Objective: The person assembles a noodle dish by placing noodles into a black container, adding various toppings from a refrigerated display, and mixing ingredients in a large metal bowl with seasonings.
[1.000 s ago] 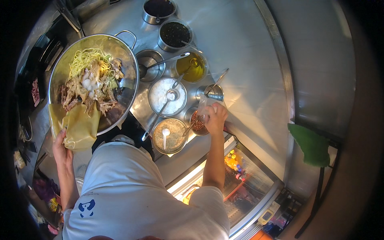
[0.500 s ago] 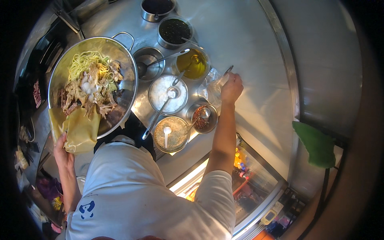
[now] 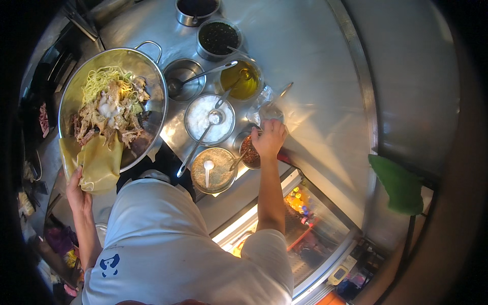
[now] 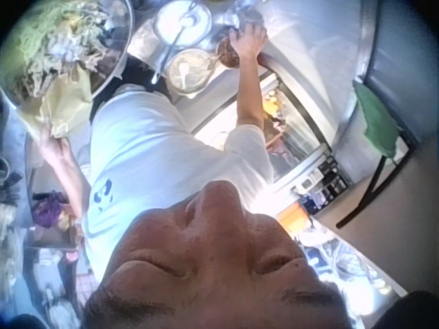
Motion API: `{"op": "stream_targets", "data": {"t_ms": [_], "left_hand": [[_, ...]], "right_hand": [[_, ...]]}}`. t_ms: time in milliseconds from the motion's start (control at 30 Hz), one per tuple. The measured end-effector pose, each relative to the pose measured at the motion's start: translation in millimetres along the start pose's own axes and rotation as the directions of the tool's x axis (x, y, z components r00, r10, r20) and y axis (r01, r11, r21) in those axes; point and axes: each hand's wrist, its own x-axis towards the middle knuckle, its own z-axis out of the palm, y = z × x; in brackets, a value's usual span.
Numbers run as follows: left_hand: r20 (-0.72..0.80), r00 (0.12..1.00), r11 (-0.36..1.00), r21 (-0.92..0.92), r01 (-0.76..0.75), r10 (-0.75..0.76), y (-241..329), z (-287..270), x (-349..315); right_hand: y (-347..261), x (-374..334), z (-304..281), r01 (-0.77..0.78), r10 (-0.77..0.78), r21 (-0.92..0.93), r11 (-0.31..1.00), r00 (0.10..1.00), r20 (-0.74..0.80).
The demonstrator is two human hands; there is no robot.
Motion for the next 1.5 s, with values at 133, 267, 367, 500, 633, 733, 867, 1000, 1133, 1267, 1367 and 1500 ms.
{"op": "stream_targets", "data": {"t_ms": [133, 267, 367, 500, 633, 733, 867, 1000, 1133, 1267, 1367, 1500], "left_hand": [[0.009, 1.000, 1.000, 0.019, -0.007, 0.007, -0.7, -0.9, 4.0], [0.024, 1.000, 1.000, -0.006, 0.002, -0.002, -1.5, -1.2, 4.3], [0.043, 0.999, 1.000, -0.023, 0.017, -0.016, 1.9, -1.1, 2.2], [0.045, 0.999, 1.000, -0.004, 0.004, -0.004, 3.6, 4.0, 1.6], [0.058, 0.997, 0.999, -0.018, 0.049, -0.048, 12.0, 12.2, -0.4], [0.111, 0.992, 0.998, -0.014, 0.064, -0.062, 14.0, 11.6, 5.1], [0.113, 0.992, 0.998, -0.031, 0.055, -0.052, 20.4, 23.9, -2.5], [0.148, 0.988, 0.998, -0.051, 0.048, -0.040, 17.2, 19.7, 0.2], [0.152, 0.988, 0.998, -0.065, 0.014, -0.004, 10.6, 17.8, 5.6], [0.147, 0.987, 0.996, -0.075, -0.052, 0.062, 2.5, 20.8, -5.5], [0.120, 0.988, 0.993, -0.066, -0.093, 0.101, -4.0, 14.5, -7.0], [0.179, 0.973, 0.987, -0.086, -0.133, 0.146, -12.9, 5.9, 2.9]], "right_hand": [[2.7, -4.1, 11.3, 0.016, -0.015, -0.081, 0.997, 1.000, 0.020], [-1.6, -9.7, 4.3, 0.070, -0.067, -0.116, 0.991, 0.997, 0.033], [-18.7, -7.8, -9.8, 0.022, -0.018, -0.105, 0.994, 0.999, 0.044], [-36.3, -5.8, -18.4, -0.080, 0.080, -0.014, 0.997, 0.997, -0.008], [-90.8, 25.6, -24.1, -0.120, 0.117, 0.290, 0.950, 0.993, 0.029], [-130.9, 56.5, -19.6, -0.044, -0.003, 0.386, 0.922, 0.993, 0.120], [-153.3, 94.3, -17.8, -0.111, -0.013, 0.403, 0.908, 0.956, 0.292], [-151.8, 135.7, 12.7, -0.335, 0.343, 0.474, 0.814, 0.936, 0.072], [-125.7, 169.0, 43.3, -0.226, 0.251, 0.572, 0.788, 0.967, 0.037], [-115.1, 142.4, 29.5, -0.266, 0.222, 0.440, 0.858, 0.964, 0.149], [-135.1, 92.4, -20.8, -0.299, 0.254, 0.123, 0.946, 0.923, 0.290], [-123.5, 18.0, -39.5, -0.440, 0.354, 0.211, 0.873, 0.869, 0.346]]}}
